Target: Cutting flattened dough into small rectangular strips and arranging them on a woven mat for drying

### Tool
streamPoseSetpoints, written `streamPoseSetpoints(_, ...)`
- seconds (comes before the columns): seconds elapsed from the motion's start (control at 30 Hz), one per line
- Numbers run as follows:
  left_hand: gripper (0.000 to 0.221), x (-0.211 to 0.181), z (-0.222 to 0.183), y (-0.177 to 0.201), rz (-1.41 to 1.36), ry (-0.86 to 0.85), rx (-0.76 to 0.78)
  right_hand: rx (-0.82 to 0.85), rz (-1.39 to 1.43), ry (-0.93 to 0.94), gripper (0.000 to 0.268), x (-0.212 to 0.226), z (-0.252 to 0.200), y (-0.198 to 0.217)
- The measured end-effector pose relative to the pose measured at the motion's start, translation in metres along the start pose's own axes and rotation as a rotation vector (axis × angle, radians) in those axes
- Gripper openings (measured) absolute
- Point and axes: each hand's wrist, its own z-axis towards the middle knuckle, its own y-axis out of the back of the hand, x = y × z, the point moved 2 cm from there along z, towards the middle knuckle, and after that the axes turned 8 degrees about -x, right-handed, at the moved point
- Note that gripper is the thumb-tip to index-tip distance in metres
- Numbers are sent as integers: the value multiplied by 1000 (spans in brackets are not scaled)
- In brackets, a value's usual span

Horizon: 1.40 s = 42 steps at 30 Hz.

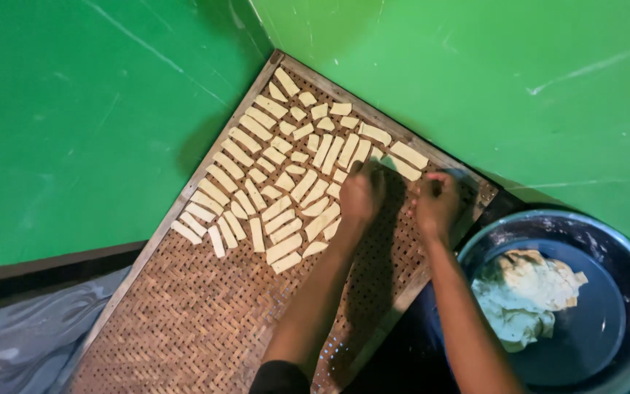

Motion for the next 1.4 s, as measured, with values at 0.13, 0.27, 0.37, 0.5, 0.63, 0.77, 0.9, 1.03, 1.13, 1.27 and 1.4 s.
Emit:
streamPoseSetpoints(0.13,26,-3,-58,26,-105,114,30,38,107,19,19,10,-32,21)
streamPoseSetpoints(0.27,28,9,-128,17,-211,223,90,92,100,64,24,25,-79,52)
streamPoseSetpoints(0.37,29,-3,-179,33,-283,293,134,122,114,131,22,11,-114,76)
streamPoseSetpoints(0.5,29,-1,-251,27,-372,361,185,190,5,293,17,-11,-174,118)
streamPoseSetpoints(0.63,33,-5,-312,30,-407,349,229,185,-75,395,14,-59,-210,166)
streamPoseSetpoints(0.77,21,-9,-361,19,-395,234,233,174,-158,375,12,-108,-228,217)
streamPoseSetpoints(0.9,16,-11,-399,-5,-390,209,235,118,-286,326,11,-164,-225,278)
streamPoseSetpoints(1.03,15,-23,-429,-17,-409,163,259,26,-336,308,11,-193,-222,349)
streamPoseSetpoints(1.13,16,-35,-457,-33,-424,66,276,-29,-381,268,13,-217,-216,408)
streamPoseSetpoints(1.27,15,-58,-504,-70,-389,118,280,-174,-375,242,12,-255,-205,501)
streamPoseSetpoints(1.4,17,-79,-556,-97,-343,215,311,-257,-458,268,10,-298,-184,586)
